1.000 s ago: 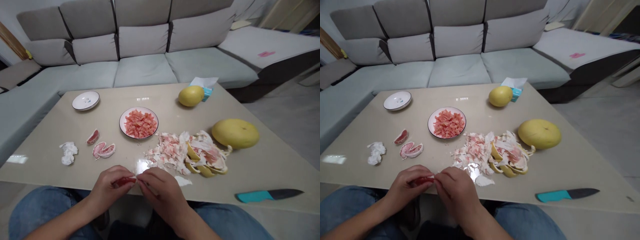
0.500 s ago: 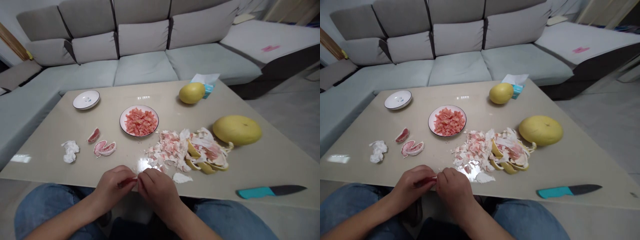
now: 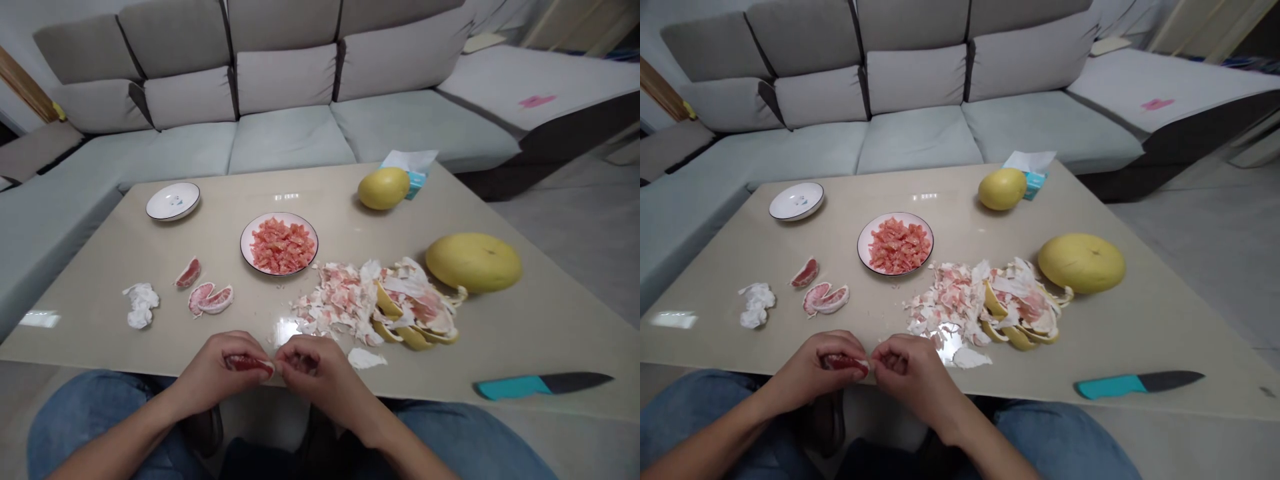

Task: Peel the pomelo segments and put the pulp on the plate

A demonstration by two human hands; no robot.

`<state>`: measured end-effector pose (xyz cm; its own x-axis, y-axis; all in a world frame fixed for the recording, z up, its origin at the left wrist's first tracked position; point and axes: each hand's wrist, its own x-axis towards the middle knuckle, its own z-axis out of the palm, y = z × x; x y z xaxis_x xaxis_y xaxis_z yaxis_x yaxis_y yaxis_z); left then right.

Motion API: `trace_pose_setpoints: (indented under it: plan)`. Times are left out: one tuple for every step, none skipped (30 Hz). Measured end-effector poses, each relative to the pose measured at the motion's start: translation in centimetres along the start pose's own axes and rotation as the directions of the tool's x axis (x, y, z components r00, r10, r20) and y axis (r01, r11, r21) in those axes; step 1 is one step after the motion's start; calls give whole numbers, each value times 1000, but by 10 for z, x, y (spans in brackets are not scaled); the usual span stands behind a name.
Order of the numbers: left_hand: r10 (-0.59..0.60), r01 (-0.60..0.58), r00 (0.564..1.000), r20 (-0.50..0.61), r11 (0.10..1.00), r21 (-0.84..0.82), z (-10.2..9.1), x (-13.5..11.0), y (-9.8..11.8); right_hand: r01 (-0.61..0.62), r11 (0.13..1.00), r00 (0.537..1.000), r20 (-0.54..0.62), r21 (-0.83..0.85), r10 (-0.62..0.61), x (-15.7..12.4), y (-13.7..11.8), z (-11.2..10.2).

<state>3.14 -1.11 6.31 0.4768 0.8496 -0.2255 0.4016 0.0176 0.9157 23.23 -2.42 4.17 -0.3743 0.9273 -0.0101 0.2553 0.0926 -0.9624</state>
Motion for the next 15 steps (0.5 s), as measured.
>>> trace_pose_setpoints:
  plan:
    - [0,0,1000,-27,1000,13,0,0,0,51,998,998,-42,-40,-53,0,1,1]
    - [4,-3,999,-50,1000,22,1,0,0,106,990,991,-77,-91,-113,0,3,2]
    - [11,-9,998,-69,999,31,2,1,-1,158,976,979,-104,-150,-174,-1,4,4]
    - [20,-16,996,-85,999,45,3,1,-1,204,956,963,-129,-213,-235,-1,6,6]
    - [31,-25,995,-95,998,64,5,1,-1,243,929,944,-150,-280,-292,-2,8,8]
    - [45,-36,994,-101,995,88,6,1,-2,271,898,925,-166,-348,-343,-4,10,10]
    - [61,-49,993,-102,992,116,7,1,-2,284,866,908,-173,-412,-380,-5,12,12]
    - [78,-63,992,-102,987,146,8,1,-2,287,834,897,-174,-472,-407,-6,14,14]
    - [94,-76,991,-99,982,175,9,1,-3,277,804,892,-170,-526,-419,-8,15,15]
    - [106,-85,990,-96,975,204,10,1,-4,262,774,892,-161,-576,-422,-9,16,17]
    - [112,-89,989,-92,969,229,11,1,-4,244,746,895,-153,-619,-419,-10,18,19]
    - [112,-87,990,-86,964,251,13,1,-5,228,721,895,-150,-654,-420,-10,19,20]
    - [105,-81,991,-77,960,269,14,0,-5,219,703,893,-151,-676,-423,-11,19,21]
    - [96,-72,993,-71,957,283,15,0,-6,214,698,891,-157,-684,-426,-11,20,22]
    - [88,-65,994,-67,954,294,15,0,-6,210,706,889,-168,-676,-426,-11,21,23]
